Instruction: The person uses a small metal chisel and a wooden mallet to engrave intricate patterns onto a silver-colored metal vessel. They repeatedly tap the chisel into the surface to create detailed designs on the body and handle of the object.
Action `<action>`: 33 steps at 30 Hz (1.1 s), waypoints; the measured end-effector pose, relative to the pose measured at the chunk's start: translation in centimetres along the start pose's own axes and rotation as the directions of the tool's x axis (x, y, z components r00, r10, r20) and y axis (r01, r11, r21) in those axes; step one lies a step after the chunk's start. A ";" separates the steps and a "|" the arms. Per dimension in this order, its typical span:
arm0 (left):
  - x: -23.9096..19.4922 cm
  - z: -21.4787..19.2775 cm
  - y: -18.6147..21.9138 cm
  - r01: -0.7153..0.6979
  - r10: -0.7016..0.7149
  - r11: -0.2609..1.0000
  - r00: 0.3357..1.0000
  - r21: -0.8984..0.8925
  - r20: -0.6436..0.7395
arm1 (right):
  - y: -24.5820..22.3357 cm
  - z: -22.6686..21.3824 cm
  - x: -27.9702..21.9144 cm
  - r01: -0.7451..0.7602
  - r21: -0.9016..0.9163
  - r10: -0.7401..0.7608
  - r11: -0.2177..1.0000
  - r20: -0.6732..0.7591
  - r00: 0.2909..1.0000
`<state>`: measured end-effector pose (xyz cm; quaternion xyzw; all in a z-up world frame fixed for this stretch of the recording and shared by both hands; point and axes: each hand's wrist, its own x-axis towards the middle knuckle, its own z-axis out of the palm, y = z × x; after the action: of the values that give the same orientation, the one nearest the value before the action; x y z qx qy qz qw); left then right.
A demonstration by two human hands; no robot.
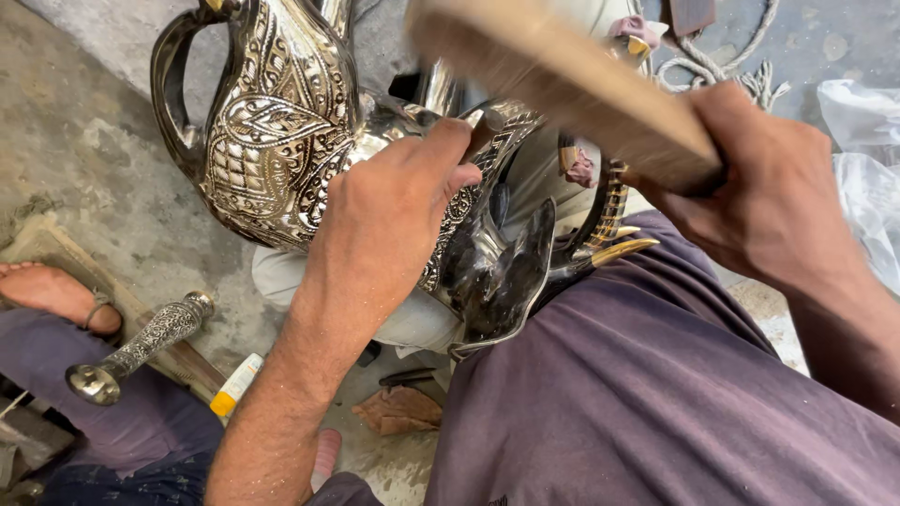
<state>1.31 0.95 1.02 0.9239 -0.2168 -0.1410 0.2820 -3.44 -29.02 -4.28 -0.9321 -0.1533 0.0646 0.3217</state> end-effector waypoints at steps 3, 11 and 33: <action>0.2 0.2 0.1 0.037 -0.038 0.999 0.999 0.019 0.037 | -0.4 0.0 -0.4 -0.274 0.350 0.241 0.896 0.137 0.961; 0.2 0.1 0.1 -0.057 0.057 0.998 0.998 0.011 0.021 | -1.3 0.3 -0.3 -0.153 0.150 0.147 0.977 0.054 0.988; -0.6 0.1 0.3 -0.042 0.041 0.997 0.999 0.058 0.029 | 1.3 2.3 -1.9 -0.338 0.277 0.349 0.899 0.009 0.937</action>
<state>0.67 0.95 1.14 0.9250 -0.2438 -0.1414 0.2546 -5.42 -29.30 -6.83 -0.8919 0.0306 0.1220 0.4343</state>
